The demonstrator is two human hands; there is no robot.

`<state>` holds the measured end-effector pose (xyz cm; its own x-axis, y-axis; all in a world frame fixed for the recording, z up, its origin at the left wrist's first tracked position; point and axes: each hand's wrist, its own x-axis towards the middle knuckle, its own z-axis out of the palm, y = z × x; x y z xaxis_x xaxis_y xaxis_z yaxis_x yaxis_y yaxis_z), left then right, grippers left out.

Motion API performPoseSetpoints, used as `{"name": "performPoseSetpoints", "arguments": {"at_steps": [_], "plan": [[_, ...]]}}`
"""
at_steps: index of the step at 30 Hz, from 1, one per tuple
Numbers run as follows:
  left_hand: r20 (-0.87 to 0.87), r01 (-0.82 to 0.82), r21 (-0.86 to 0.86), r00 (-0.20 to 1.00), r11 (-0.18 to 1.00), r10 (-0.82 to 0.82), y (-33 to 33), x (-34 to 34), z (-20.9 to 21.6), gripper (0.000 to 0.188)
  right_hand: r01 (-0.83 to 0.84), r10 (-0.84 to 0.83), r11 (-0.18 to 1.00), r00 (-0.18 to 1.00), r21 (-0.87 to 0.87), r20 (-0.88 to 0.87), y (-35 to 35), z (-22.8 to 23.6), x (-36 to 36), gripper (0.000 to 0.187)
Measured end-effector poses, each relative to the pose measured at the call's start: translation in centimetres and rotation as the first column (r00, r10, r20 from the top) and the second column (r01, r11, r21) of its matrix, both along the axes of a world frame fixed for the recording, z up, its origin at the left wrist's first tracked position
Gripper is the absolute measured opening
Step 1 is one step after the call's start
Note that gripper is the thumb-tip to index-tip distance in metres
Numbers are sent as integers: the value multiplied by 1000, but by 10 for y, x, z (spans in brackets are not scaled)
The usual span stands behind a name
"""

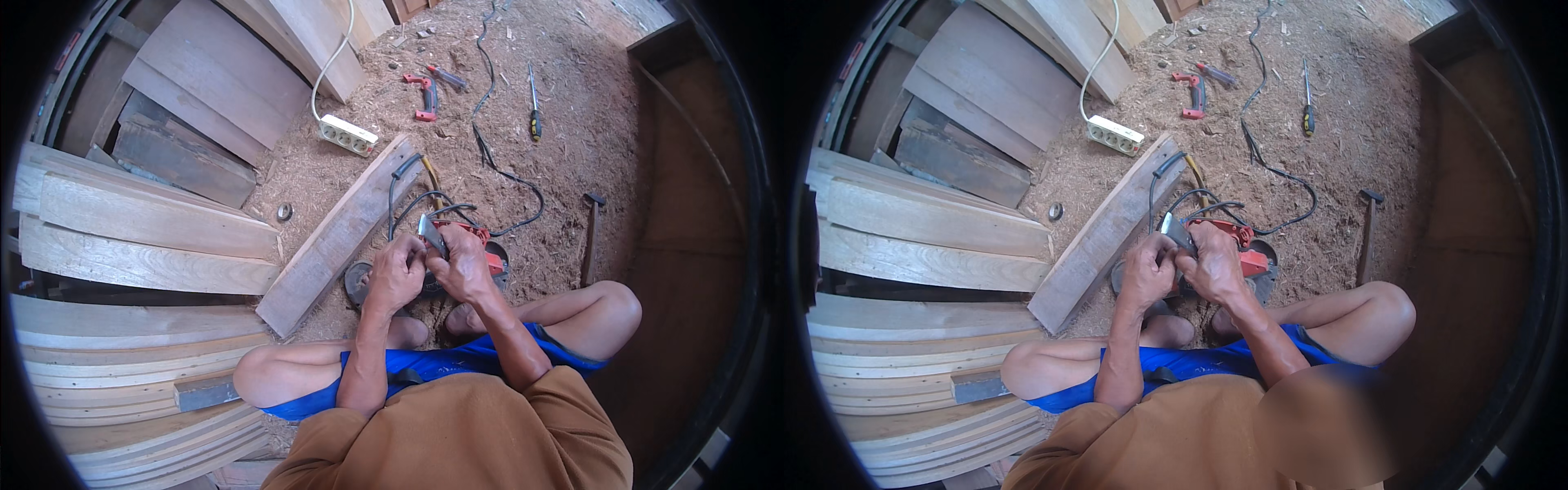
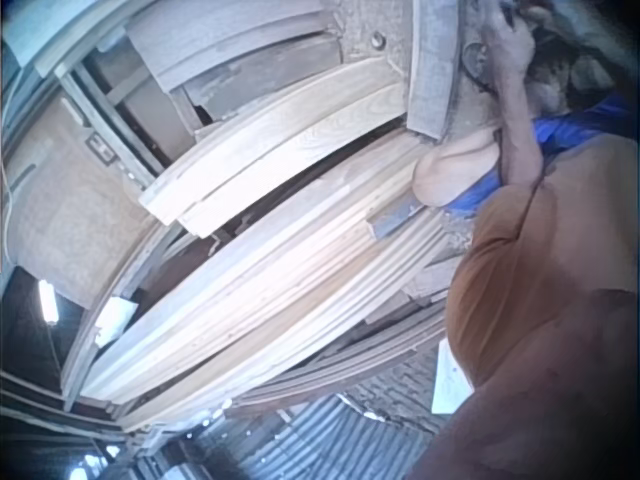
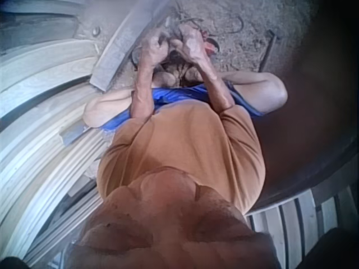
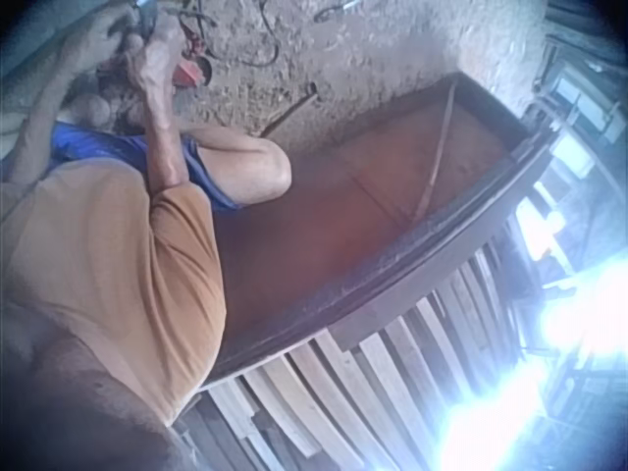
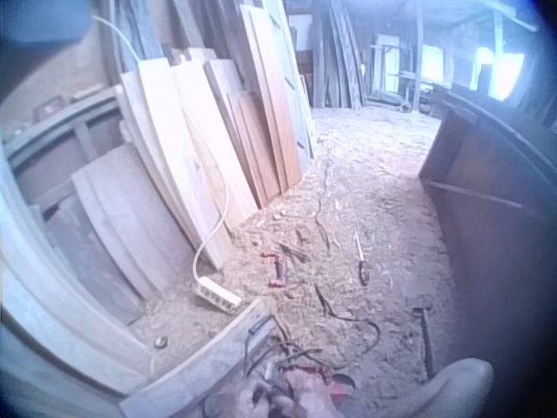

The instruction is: The person repairs a power sander by hand, twisting and connecting wires within the internal housing while sitting on the floor.

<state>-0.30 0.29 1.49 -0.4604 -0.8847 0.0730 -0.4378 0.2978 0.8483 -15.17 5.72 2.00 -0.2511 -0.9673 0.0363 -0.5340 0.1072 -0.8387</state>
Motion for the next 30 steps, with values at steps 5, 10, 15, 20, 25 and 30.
{"name": "performPoseSetpoints", "arguments": {"at_steps": [5,10,15,20,25,30], "plan": [[-157,35,311,988,950,15,4,-4,-7,1,-3,3,1000,998,-7,-64,0,1,-2,20],[-284,74,468,956,881,71,3,-4,-10,4,13,-21,996,996,-85,-86,-4,-2,-2,14],[-312,73,388,948,919,57,3,-6,-14,8,15,-20,998,997,-61,-80,-4,-3,-2,15],[-339,90,392,939,916,53,4,-9,-4,8,37,-46,999,958,38,283,-3,-15,-9,13],[-513,213,566,847,796,138,4,1,-13,3,-143,-210,941,462,306,861,-3,1,-23,15],[-440,46,404,886,914,149,7,-9,-8,5,-106,-208,944,543,312,814,-1,5,-25,15]]}}
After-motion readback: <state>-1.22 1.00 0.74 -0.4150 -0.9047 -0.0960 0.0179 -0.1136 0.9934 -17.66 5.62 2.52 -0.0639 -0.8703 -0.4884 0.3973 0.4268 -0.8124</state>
